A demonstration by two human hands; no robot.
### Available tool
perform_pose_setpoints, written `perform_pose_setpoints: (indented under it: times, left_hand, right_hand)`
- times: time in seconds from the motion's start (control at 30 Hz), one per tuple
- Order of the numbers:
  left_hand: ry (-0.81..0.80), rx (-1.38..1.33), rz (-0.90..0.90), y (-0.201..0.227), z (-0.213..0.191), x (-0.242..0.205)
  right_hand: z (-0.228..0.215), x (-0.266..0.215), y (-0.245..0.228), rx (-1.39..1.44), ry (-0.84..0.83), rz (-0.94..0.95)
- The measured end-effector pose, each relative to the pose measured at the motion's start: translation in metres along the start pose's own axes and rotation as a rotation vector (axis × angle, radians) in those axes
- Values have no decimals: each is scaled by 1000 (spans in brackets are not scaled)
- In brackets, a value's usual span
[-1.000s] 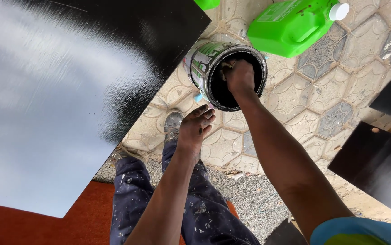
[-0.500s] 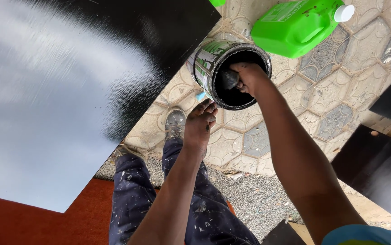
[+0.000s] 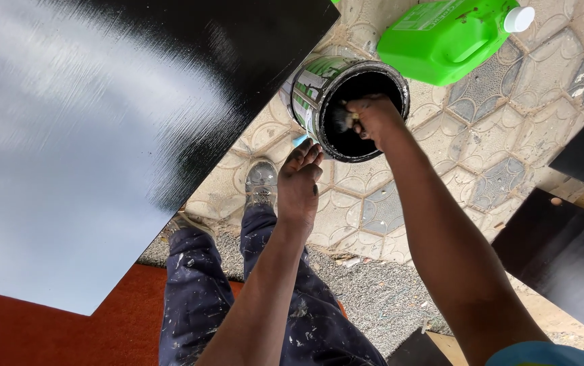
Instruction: The person paints a rectangular wooden board black using a cloth. They repeatedly dip the cloth into a paint can and apply the paint to the board's surface, covering it evenly.
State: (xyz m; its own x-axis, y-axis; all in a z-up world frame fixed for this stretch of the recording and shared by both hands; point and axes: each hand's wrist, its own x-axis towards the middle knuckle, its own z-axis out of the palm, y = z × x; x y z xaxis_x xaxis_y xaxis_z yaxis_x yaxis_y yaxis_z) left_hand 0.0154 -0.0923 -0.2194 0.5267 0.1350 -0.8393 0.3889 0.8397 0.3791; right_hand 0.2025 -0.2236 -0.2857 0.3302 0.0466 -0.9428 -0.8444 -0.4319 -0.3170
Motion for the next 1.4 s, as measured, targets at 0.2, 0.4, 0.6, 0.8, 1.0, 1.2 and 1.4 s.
perform_pose_setpoints:
  times: [0.2, 0.4, 0.6, 0.8, 1.0, 1.2, 1.4]
  left_hand:
    - [-9, 15, 42, -9, -4, 5]
    - [-9, 23, 53, 1, 1, -3]
    - [-27, 20, 61, -7, -1, -2]
    - [-37, -33, 97, -4, 1, -7]
    - [-81, -92, 96, -15, -1, 1]
    - [-102, -191, 94, -31, -8, 8]
    - [-116, -244, 97, -31, -7, 11]
  right_hand:
    - [30, -21, -19, -596, 248, -471]
    - [34, -3, -7, -790, 381, -519]
    - [28, -1, -17, -859, 221, -401]
    - [-7, 20, 11, -56, 91, -131]
    - [-13, -16, -6, 170, -73, 131]
    - [11, -36, -24, 60, -106, 124]
    - [16, -51, -46, -192, -74, 76]
